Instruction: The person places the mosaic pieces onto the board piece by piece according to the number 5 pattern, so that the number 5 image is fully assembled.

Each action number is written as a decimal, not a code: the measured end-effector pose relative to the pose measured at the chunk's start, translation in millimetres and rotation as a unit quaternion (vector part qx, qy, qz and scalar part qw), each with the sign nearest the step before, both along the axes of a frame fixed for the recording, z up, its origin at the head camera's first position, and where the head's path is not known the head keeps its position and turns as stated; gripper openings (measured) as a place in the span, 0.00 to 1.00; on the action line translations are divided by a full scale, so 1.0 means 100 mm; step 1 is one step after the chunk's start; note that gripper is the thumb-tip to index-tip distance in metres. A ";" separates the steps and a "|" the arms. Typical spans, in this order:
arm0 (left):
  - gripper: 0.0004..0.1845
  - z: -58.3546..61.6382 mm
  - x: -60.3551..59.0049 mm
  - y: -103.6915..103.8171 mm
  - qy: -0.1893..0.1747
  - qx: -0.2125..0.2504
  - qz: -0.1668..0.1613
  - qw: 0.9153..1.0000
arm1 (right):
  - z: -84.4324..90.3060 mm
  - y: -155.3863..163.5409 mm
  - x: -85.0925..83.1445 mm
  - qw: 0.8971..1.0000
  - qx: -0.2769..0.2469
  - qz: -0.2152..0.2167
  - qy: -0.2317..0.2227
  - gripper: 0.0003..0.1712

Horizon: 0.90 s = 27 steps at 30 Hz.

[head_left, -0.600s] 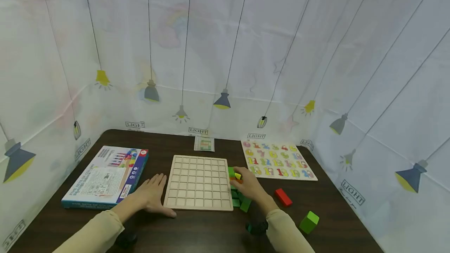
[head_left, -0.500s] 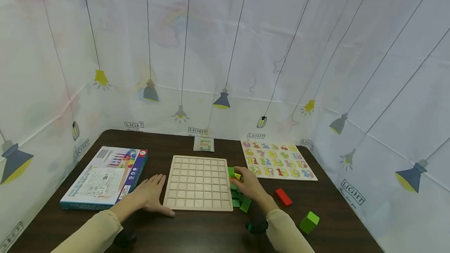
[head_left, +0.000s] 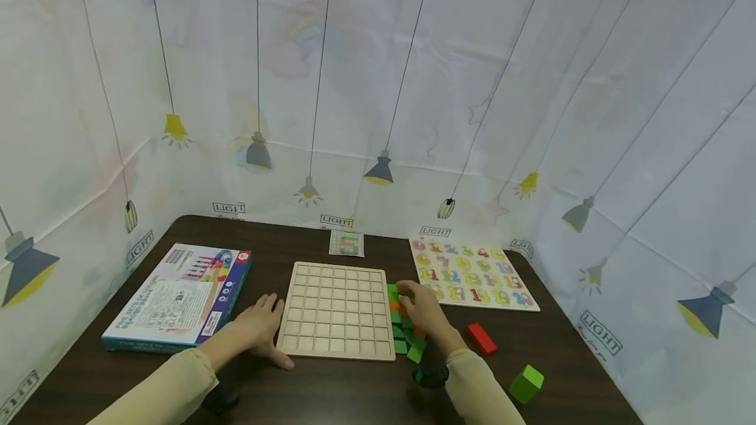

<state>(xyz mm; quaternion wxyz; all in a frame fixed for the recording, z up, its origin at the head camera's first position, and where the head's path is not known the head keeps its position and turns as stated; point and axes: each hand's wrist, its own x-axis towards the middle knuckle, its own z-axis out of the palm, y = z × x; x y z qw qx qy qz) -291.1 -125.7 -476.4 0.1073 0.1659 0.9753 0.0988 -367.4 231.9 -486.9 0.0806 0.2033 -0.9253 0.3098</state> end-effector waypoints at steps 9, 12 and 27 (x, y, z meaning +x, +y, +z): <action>0.69 0.09 0.03 0.02 -0.019 0.004 0.004 1.000 | -0.04 -0.04 -0.13 0.999 0.019 -0.022 0.023 0.17; 0.69 0.07 0.03 0.05 -0.028 -0.009 0.004 1.000 | -0.07 -0.04 -0.16 0.999 0.041 -0.021 0.026 0.16; 0.68 0.07 0.01 0.04 -0.027 -0.015 -0.001 1.000 | -0.12 -0.01 -0.33 0.996 0.066 -0.002 0.064 0.11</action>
